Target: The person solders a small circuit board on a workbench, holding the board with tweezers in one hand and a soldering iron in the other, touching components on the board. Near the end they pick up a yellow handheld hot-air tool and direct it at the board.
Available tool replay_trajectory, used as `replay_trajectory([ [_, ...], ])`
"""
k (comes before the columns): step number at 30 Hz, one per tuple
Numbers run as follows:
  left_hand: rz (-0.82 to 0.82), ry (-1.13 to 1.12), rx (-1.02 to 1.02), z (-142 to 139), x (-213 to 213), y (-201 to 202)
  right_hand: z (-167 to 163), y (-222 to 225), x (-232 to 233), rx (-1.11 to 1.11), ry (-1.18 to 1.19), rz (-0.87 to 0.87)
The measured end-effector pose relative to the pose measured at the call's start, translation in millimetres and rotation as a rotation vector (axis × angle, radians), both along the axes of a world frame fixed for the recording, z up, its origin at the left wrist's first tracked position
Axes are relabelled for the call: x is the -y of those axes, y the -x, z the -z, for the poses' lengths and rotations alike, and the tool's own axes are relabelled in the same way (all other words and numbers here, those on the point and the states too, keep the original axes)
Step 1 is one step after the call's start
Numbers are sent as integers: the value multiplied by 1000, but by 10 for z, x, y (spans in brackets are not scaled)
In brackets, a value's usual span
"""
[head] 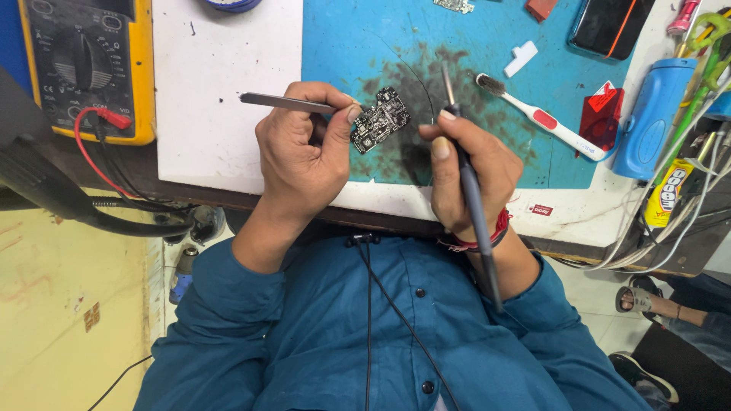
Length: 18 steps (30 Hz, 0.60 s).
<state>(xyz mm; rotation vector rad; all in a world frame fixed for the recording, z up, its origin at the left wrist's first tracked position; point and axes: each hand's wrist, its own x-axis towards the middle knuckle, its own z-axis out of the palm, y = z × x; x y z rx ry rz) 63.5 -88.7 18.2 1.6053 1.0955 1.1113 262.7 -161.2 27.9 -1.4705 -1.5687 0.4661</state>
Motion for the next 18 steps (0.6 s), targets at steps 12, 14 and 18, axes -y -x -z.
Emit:
replay_trajectory([
  [12,32,-5,-12,-14,-1,0,-128,121,-132,170,66,-38],
  [14,32,-9,-15,-20,1,2,-138,120,-129,156,68,-61],
  [18,25,-16,-11,-26,1,4,-146,90,-121,143,71,-168],
])
